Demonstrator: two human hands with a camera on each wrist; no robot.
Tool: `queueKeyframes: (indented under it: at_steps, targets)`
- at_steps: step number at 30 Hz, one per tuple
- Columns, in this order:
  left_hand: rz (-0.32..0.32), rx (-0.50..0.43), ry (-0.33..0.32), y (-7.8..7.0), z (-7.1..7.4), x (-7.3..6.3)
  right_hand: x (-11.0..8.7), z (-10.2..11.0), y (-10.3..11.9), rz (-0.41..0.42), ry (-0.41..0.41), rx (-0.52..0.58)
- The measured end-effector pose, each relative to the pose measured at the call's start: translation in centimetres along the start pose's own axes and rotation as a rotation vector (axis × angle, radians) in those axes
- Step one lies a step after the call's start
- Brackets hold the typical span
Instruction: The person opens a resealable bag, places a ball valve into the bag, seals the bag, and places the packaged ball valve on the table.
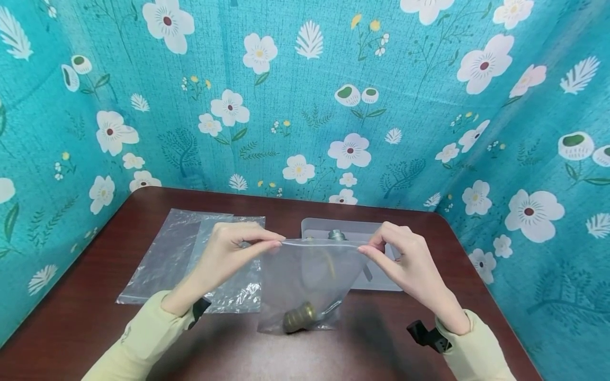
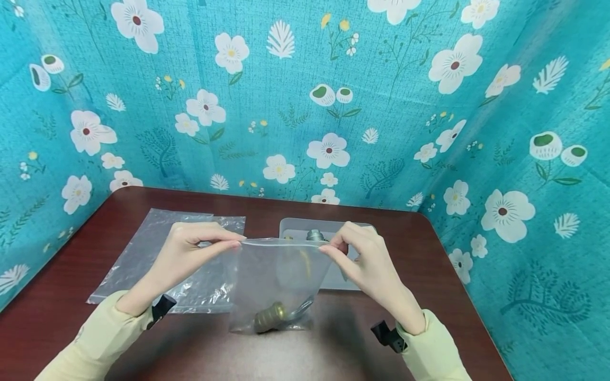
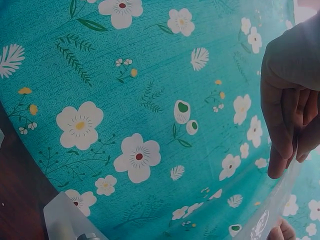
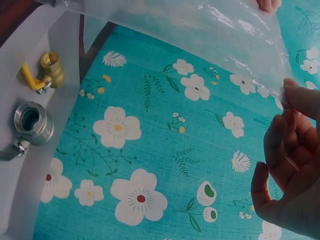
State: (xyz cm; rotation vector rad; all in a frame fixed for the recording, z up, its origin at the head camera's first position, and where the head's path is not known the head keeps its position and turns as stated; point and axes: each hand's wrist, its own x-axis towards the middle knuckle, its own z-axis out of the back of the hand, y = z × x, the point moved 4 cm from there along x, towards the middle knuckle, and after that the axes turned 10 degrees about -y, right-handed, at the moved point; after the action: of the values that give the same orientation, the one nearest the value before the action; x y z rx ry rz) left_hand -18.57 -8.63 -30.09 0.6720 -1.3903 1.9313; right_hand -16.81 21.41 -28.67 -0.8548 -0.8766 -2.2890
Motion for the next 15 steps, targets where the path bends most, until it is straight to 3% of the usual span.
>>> queueKeyframes:
  at_steps: [5, 12, 15]
  targets:
    - [-0.005, -0.002, -0.003, 0.02, -0.04, 0.0, -0.28, 0.07, -0.2, 0.003, 0.017, 0.05]
    - [-0.046, -0.017, -0.012, 0.14, -0.06, 0.0, -0.51, 0.19, -0.26, 0.069, 0.013, 0.091]
    - [-0.045, -0.02, -0.005, 0.26, -0.08, 0.02, -0.73, -0.06, -0.6, 0.044, 0.064, 0.189]
